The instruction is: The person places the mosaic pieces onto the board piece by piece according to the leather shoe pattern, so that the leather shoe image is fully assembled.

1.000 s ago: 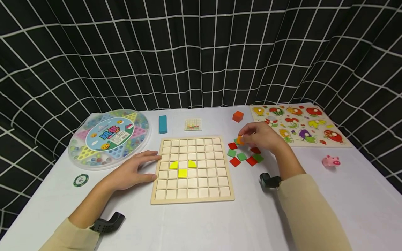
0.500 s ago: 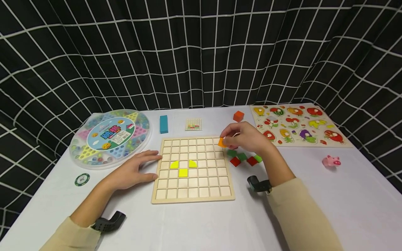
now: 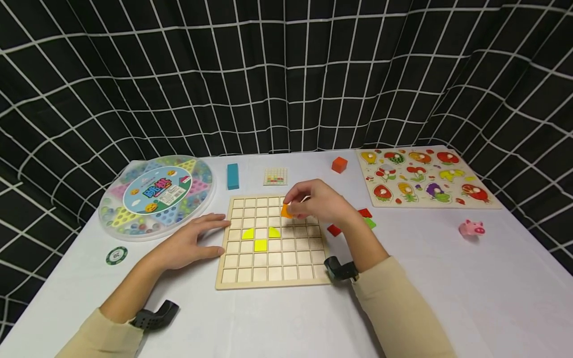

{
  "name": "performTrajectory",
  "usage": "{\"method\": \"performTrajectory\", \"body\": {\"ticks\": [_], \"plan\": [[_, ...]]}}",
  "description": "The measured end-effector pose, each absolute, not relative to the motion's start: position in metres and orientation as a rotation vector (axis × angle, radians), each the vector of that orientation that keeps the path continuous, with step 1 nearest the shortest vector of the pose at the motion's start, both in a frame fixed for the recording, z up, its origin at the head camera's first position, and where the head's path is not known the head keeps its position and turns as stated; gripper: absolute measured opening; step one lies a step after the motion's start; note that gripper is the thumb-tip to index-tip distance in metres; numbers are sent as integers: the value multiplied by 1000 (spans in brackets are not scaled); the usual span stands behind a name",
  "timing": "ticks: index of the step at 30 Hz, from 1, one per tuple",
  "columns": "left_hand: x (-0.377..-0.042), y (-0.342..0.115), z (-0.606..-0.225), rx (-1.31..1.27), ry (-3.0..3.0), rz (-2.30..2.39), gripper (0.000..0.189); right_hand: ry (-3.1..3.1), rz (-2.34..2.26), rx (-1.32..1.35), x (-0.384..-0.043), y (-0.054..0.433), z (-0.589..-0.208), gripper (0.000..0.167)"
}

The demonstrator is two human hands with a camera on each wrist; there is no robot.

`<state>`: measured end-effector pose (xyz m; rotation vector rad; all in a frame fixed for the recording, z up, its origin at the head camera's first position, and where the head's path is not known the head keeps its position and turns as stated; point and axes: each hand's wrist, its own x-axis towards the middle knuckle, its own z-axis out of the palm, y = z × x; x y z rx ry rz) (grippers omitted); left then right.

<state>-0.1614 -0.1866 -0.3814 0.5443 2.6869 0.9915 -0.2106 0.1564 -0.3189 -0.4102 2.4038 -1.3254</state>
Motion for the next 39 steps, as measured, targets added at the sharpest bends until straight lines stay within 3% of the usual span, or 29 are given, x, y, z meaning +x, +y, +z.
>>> {"method": "performTrajectory", "body": {"ticks": [18, 39], "plan": [[-160, -188, -381, 562, 2674, 999, 63, 2219, -1283, -479, -200, 82, -336, 5], [-160, -189, -379, 577, 2673, 1021, 63, 2428, -860, -638, -195, 52, -333, 17]]}}
